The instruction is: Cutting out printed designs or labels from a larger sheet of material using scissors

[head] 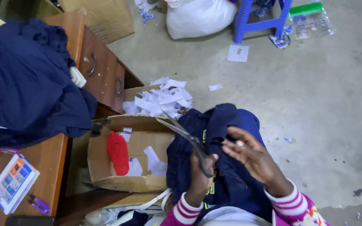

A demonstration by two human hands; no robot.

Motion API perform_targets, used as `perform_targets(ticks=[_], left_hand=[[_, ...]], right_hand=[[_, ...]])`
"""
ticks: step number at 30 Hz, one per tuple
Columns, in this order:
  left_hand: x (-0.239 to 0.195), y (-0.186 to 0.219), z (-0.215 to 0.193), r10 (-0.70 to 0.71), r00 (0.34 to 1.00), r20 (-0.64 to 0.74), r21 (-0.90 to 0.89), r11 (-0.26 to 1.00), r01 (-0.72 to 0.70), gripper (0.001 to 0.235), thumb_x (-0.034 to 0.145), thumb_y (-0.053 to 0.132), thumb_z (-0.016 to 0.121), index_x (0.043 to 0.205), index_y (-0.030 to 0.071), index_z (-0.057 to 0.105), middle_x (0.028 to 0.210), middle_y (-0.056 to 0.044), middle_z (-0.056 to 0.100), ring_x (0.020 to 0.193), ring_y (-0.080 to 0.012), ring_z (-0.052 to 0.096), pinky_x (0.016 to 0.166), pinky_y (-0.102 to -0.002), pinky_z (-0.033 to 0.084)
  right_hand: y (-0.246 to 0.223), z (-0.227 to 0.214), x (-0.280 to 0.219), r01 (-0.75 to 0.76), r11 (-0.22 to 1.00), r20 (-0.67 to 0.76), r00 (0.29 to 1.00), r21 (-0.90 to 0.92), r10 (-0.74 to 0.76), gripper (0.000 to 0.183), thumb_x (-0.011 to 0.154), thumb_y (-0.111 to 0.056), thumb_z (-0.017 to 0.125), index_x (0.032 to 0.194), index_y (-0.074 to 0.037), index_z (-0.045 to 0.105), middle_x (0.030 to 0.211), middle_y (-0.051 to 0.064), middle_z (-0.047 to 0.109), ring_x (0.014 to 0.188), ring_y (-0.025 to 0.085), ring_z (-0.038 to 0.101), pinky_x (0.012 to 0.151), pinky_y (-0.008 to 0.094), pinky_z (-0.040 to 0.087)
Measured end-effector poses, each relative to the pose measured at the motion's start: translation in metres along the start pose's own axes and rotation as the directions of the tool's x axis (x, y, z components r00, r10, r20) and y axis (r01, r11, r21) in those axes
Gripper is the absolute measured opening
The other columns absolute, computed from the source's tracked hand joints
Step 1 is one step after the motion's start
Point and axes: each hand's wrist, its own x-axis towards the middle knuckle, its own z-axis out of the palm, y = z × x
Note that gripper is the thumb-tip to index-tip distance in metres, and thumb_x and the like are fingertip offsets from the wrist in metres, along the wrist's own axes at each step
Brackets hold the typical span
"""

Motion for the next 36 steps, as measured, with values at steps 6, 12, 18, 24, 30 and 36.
perform_targets(ticks=[6, 12, 18, 24, 30, 36], left_hand=[[0.001, 0.019, -0.032, -0.119, 0.987, -0.105, 0.296, 0.944, 0.145, 0.045, 0.077, -0.006, 0.075, 0.116, 0.010, 0.059, 0.057, -0.001, 0.044, 0.033, -0.0092, 0.040, 0.029, -0.027, 0.032], [-0.021, 0.051, -0.010, 0.060, 0.989, 0.135, 0.601, 0.789, -0.130, 0.038, 0.081, -0.004, 0.078, 0.100, 0.014, 0.051, 0.070, 0.002, 0.052, 0.061, -0.0074, 0.052, 0.053, -0.028, 0.044], [0.003, 0.044, -0.047, -0.059, 0.994, 0.090, -0.133, 0.989, 0.071, 0.054, 0.075, -0.011, 0.080, 0.122, 0.010, 0.062, 0.092, 0.002, 0.054, 0.081, -0.0084, 0.052, 0.073, -0.021, 0.038], [-0.003, 0.085, -0.038, 0.046, 0.991, 0.129, -0.104, 0.994, -0.032, 0.038, 0.077, -0.007, 0.078, 0.111, 0.002, 0.064, 0.094, -0.007, 0.066, 0.091, -0.0201, 0.066, 0.089, -0.034, 0.053], [-0.024, 0.071, 0.000, -0.177, 0.933, 0.312, 0.156, 0.979, 0.133, 0.047, 0.081, 0.002, 0.082, 0.118, 0.014, 0.056, 0.091, 0.006, 0.052, 0.076, -0.0039, 0.048, 0.065, -0.019, 0.039], [-0.061, 0.045, 0.025, -0.263, 0.802, 0.536, 0.146, 0.965, 0.219, 0.056, 0.089, 0.007, 0.078, 0.137, 0.018, 0.051, 0.093, 0.011, 0.053, 0.074, 0.0007, 0.046, 0.063, -0.016, 0.036]], right_hand=[[0.019, -0.009, -0.017, -0.017, 0.923, -0.136, 0.990, -0.383, -0.038, 0.027, 0.096, -0.018, 0.067, 0.096, 0.007, 0.077, 0.120, 0.030, 0.082, 0.108, 0.037, 0.081, 0.097, 0.046, 0.065], [0.032, -0.002, -0.007, 0.181, 0.273, 0.199, 0.979, -0.945, 0.041, 0.033, 0.108, -0.034, 0.051, 0.089, -0.012, 0.065, 0.086, 0.008, 0.074, 0.083, 0.026, 0.073, 0.079, 0.041, 0.050], [0.021, -0.048, 0.007, 0.079, 0.591, 0.051, 0.997, -0.803, -0.063, 0.029, 0.097, -0.033, 0.076, 0.075, -0.017, 0.066, 0.075, -0.007, 0.050, 0.070, 0.008, 0.047, 0.062, 0.032, 0.034], [-0.022, -0.046, -0.017, -0.179, -0.127, -0.114, 0.909, -0.976, -0.401, 0.019, 0.103, -0.027, 0.064, 0.106, -0.011, 0.073, 0.088, 0.012, 0.078, 0.078, 0.033, 0.075, 0.073, 0.046, 0.053], [0.021, -0.011, -0.015, 0.356, 0.259, 0.336, 0.934, -0.898, -0.120, 0.022, 0.099, -0.012, 0.062, 0.111, -0.009, 0.080, 0.120, 0.006, 0.085, 0.112, 0.023, 0.081, 0.099, 0.035, 0.059], [0.027, -0.022, 0.025, 0.343, 0.331, 0.364, 0.931, -0.879, 0.001, 0.015, 0.103, -0.017, 0.052, 0.098, -0.013, 0.065, 0.097, 0.004, 0.074, 0.089, 0.017, 0.068, 0.085, 0.036, 0.052]])
